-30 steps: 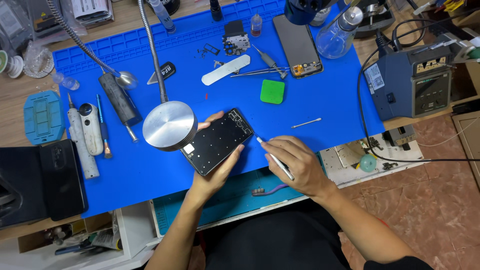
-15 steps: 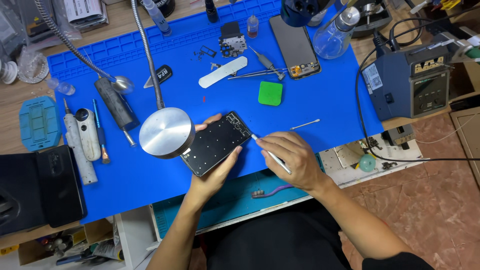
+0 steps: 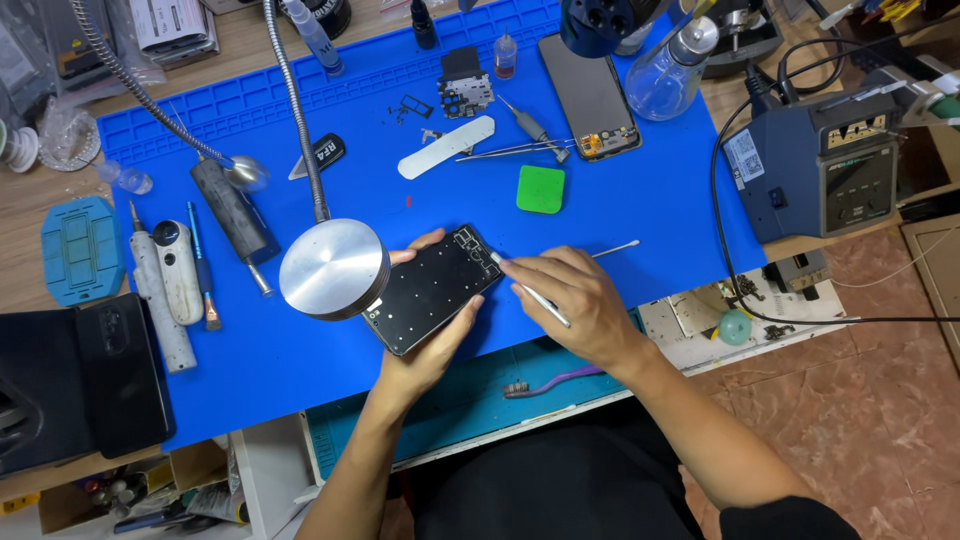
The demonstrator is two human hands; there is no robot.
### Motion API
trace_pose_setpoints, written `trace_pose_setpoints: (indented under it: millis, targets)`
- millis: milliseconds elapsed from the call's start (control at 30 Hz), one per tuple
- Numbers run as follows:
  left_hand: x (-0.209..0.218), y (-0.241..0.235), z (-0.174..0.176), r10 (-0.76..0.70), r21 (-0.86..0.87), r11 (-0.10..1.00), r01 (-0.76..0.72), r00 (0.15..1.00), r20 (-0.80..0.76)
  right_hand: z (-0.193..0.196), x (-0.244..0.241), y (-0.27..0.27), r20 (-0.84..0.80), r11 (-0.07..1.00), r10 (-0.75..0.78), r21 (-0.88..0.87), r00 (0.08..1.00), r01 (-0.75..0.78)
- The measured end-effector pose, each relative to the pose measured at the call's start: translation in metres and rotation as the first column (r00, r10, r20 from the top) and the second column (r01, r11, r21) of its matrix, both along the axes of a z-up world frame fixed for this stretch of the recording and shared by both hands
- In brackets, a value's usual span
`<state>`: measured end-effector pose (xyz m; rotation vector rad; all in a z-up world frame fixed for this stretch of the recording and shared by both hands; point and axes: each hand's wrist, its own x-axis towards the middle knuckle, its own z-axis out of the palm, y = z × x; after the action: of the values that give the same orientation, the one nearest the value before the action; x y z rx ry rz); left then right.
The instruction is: The person cleans the back of a smartphone casing using a toothbrush and a cotton swab. They then flip the casing to clean the interior and handle a separate phone frame and battery component on the workbench.
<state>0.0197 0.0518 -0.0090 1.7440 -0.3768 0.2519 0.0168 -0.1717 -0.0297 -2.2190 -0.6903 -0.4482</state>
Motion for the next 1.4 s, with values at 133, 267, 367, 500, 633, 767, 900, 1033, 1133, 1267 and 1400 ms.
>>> trace_pose_setpoints:
  millis: [133, 267, 367, 500, 633, 767, 900, 1033, 1133, 1267, 1400]
  targets:
    - [0.000, 0.000, -0.007, 0.014, 0.019, 1.000, -0.014, 0.999, 0.029, 0.001, 0.010, 0.006, -0.027, 1.000, -0.007, -0.008, 1.000, 0.007]
    - [0.000, 0.001, -0.006, 0.018, 0.016, 1.000, -0.018, 1.000, 0.024, 0.001, 0.011, 0.006, -0.043, 1.000, -0.011, -0.019, 0.999, 0.011]
    - [-0.002, -0.001, -0.002, 0.018, 0.015, 1.000, -0.018, 1.000, 0.017, 0.002, 0.007, 0.005, -0.045, 1.000, -0.011, -0.011, 0.999, 0.010]
    - [-0.002, -0.004, 0.010, 0.003, 0.047, 0.999, -0.004, 1.000, 0.022, 0.000, 0.011, 0.008, -0.060, 1.000, -0.005, 0.006, 0.998, 0.006]
    - [-0.003, -0.004, 0.010, -0.019, 0.072, 0.997, 0.018, 1.000, 0.019, 0.006, 0.007, 0.005, -0.081, 1.000, 0.001, 0.022, 0.997, 0.001]
    - [-0.008, -0.014, -0.001, -0.007, -0.101, 0.995, 0.006, 1.000, -0.014, 0.008, -0.002, -0.003, -0.057, 0.998, -0.014, 0.059, 0.998, 0.017]
    - [-0.008, -0.020, -0.005, -0.075, -0.223, 0.973, 0.054, 0.993, -0.088, 0.008, -0.011, -0.013, -0.035, 0.997, -0.036, 0.072, 0.999, 0.038]
    - [-0.006, -0.030, -0.012, -0.185, -0.339, 0.934, 0.116, 0.967, -0.178, 0.011, -0.021, -0.033, -0.041, 0.995, -0.071, 0.067, 0.997, 0.073]
    - [-0.002, -0.036, -0.012, -0.257, -0.376, 0.911, 0.167, 0.945, -0.201, 0.014, -0.024, -0.047, 0.027, 0.997, -0.077, -0.014, 0.997, 0.077]
    - [0.003, -0.045, -0.017, -0.373, -0.518, 0.832, 0.199, 0.892, -0.257, 0.014, -0.031, -0.060, 0.104, 0.993, -0.113, -0.012, 0.988, 0.114]
    - [0.005, -0.059, -0.008, -0.424, -0.534, 0.811, 0.239, 0.869, -0.254, 0.023, -0.037, -0.070, -0.129, 0.919, -0.245, 0.284, 0.961, 0.272]
